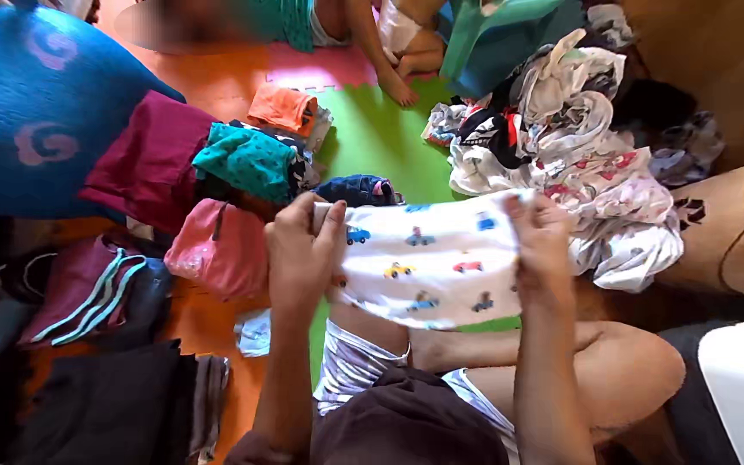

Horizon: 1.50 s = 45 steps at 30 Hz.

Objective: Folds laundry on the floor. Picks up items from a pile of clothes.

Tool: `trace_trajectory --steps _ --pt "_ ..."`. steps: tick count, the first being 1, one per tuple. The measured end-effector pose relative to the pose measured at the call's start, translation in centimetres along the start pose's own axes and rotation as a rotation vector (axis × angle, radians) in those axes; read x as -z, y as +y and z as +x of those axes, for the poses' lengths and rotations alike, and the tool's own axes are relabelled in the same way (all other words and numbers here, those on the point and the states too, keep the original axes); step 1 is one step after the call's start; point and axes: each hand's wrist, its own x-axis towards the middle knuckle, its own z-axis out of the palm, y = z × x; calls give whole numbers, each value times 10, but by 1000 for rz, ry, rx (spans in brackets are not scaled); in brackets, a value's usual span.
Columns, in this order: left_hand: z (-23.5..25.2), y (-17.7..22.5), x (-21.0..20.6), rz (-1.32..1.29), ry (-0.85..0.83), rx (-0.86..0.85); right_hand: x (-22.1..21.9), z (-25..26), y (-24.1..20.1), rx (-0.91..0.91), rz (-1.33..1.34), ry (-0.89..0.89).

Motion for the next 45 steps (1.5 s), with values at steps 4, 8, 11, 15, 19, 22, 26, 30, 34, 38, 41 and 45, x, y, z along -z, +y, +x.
trace_trajectory --steps 4,8,11,15,19,22,26,30,34,38,41,45 --pt "-9 -175 -63 -211 -182 304 -38 13 142 -224 -277 -163" --pt "-41 -235 -72 -299 -81 246 -70 -15 133 22 -424 -85" --pt "-68 -236 -71 -307 -169 -46 -120 -21 85 375 -424 -330" --pt "-63 -219 -74 20 -240 -253 -194 12 94 573 -604 -940" --pt "-44 -205 -66 128 -323 -456 -215 34 123 558 -701 -1034" --pt "-44 -194 -59 254 -378 -557 -210 34 128 575 -683 -992" --pt "-90 -217 -64 422 92 -520 -208 30 131 589 -645 -907" --pt "-139 -211 -79 416 33 -221 -210 20 139 668 -643 -847" --pt "-103 -182 -53 507 -432 228 -196 12 139 685 -634 -634" --pt "-45 -197 2 52 -955 414 -132 -3 174 171 -583 -195" --pt "-18 -213 -20 -336 -904 517 -107 -10 211 -344 -399 -310" --pt "-25 -233 -91 -434 -607 843 -115 -4 219 -513 108 -217"
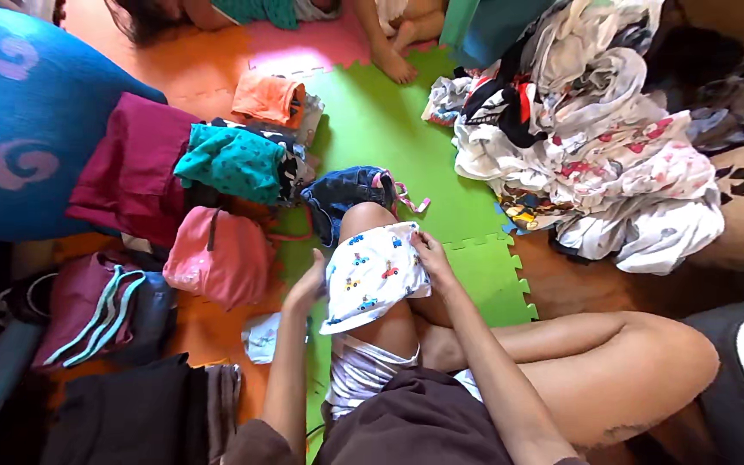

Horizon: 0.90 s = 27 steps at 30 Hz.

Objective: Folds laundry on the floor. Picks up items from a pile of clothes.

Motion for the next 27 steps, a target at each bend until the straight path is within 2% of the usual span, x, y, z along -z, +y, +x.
trace_trajectory --steps 2,4,5,7,9,11,12,13,14,15,16,17,18,19,20,21,22,23,24,27 --pt "10 -14 -12 -52 178 -2 -6 -5 -13 58 152 46" --pt "-1 -9 -19 -160 433 -180 -7 -17 -31 224 213 93" --pt "-12 0 -23 -227 575 -334 -7 -26 -43 354 233 124" --pt "-37 23 -28 -320 810 -755 -7 -54 -72 640 241 135" --pt "-65 47 -35 -335 935 -1143 -10 -83 -96 847 264 107" --pt "-93 65 -38 -356 967 -1456 -10 -106 -113 1005 370 77" --pt "-109 71 -33 -376 912 -1598 -7 -118 -123 1075 439 70" --pt "-131 74 -22 -336 786 -1730 1 -132 -138 1150 490 38" --pt "-161 77 -5 -222 535 -1829 15 -147 -158 1237 483 -49" --pt "-195 82 15 -18 246 -1836 37 -161 -182 1317 389 -234" --pt "-227 91 26 175 37 -1773 65 -170 -209 1356 233 -533" --pt "-251 100 27 293 -78 -1713 79 -179 -233 1361 108 -724" --pt "-265 115 11 318 -78 -1706 74 -189 -246 1344 86 -767" --pt "-271 130 -14 269 -35 -1725 55 -200 -248 1307 107 -708" --pt "-267 141 -46 160 38 -1760 27 -209 -235 1265 146 -572" --pt "-256 144 -74 72 99 -1787 -5 -210 -206 1277 220 -421" --pt "-236 138 -96 35 144 -1802 -35 -198 -166 1371 322 -299" --pt "-217 125 -108 29 194 -1786 -53 -195 -141 1326 375 -241" --pt "-209 118 -112 21 249 -1753 -58 -193 -135 1250 334 -226" --pt "-201 115 -116 -28 482 -1625 -51 -194 -173 967 259 -241"
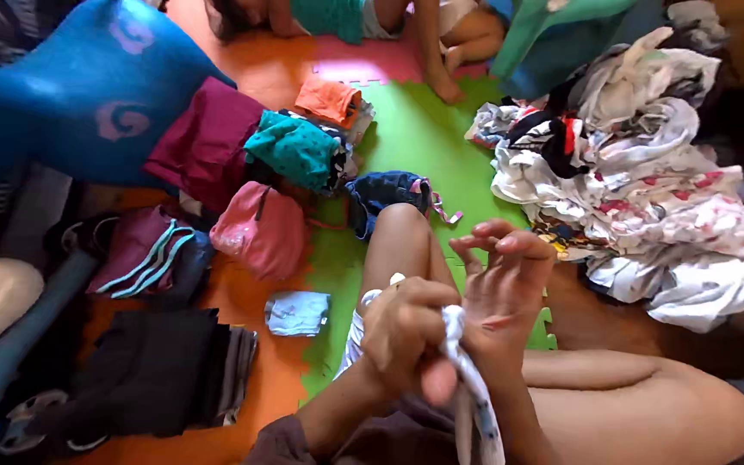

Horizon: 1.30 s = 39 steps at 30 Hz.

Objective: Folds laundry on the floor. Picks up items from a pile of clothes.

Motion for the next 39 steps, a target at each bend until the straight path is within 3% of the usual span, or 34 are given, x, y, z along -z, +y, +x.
trace_trajectory --steps 4,5,8,12,15,17,20,23,26,29,32,37,39 --pt "-15 -19 20 489 118 223 22 -31 44 -246 309 -443" --pt "-13 -25 29 610 123 318 21 -41 52 -290 231 -507" --pt "-16 -45 75 749 108 654 -13 -52 73 -424 28 -419" --pt "-37 -80 142 778 146 834 -45 -17 133 -620 7 -575" --pt "-73 -126 169 941 -32 1015 -53 -6 183 -681 -492 -700" --pt "-101 -156 172 1070 -144 1027 -57 -7 192 -652 -710 -677" --pt "-136 -184 150 1105 -364 833 -47 -25 176 -470 -712 -541" --pt "-178 -225 125 1100 -571 712 -7 -39 162 -382 -646 -383" --pt "-208 -248 116 1154 -613 678 66 -30 163 -430 -774 -192" --pt "-200 -241 122 1099 -669 744 153 6 174 -583 -1005 -59" --pt "-183 -225 130 953 -687 836 227 44 197 -728 -1257 -47" --pt "-167 -201 137 888 -593 815 291 98 197 -903 -1500 28" --pt "-155 -194 130 861 -572 779 306 103 189 -818 -1504 20"
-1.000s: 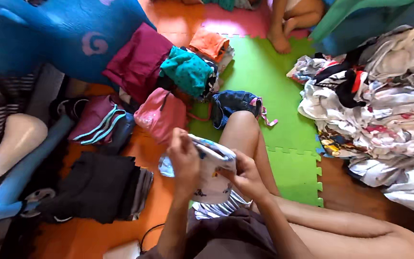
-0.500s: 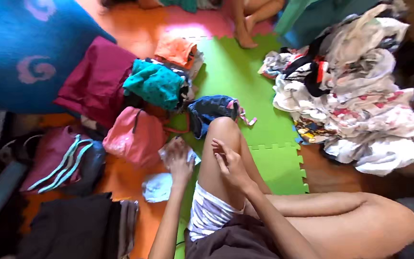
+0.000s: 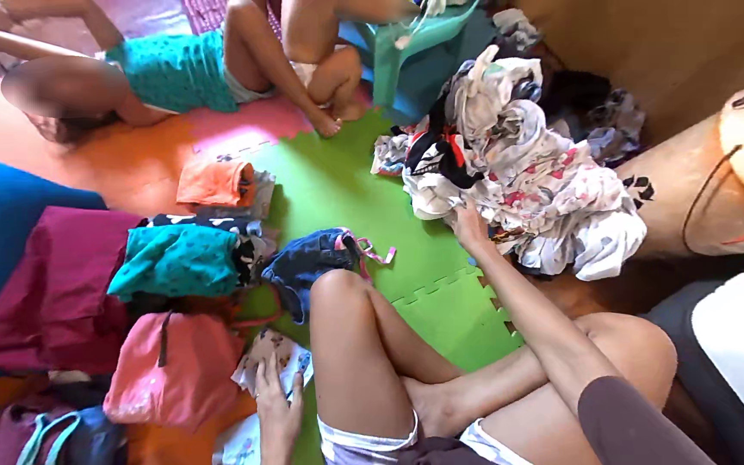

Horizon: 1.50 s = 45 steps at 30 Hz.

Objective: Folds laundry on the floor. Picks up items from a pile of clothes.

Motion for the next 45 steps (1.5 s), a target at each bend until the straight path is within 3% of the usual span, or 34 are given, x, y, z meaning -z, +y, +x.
trace_trajectory --steps 4,8,12,16,19,23,26,29,30,31,32,34,37,40,42,45 --pt "28 57 18 -51 81 -180 19 -18 33 358 116 151" --pt "54 160 23 -116 34 -384 41 -83 43 369 219 12" --pt "63 244 -27 -143 -137 -639 45 -165 58 301 236 -3" --pt "52 298 -83 -70 -130 -856 91 -233 38 390 298 189" --pt "42 312 -92 -155 12 -824 135 -264 29 459 340 363" --pt "36 325 -22 -253 143 -816 180 -290 28 466 455 619" --pt "52 334 56 -392 -144 -862 207 -289 32 424 534 720" --pt "79 328 91 -775 -749 -854 227 -276 41 457 744 453" --pt "85 329 95 -826 -877 -805 226 -267 44 445 770 401" --pt "88 332 96 -828 -897 -746 220 -258 45 397 738 417" --pt "87 336 94 -777 -819 -699 213 -254 41 314 652 476" --pt "76 346 88 -592 -511 -626 199 -257 19 180 452 634" --pt "30 365 86 -470 -175 -604 168 -284 -27 204 433 712" --pt "-2 366 74 -707 -172 -733 143 -308 -63 474 667 448" --pt "5 357 69 -940 -215 -761 152 -308 -67 617 714 284" --pt "31 339 87 -1070 -267 -815 175 -293 -51 736 811 328"
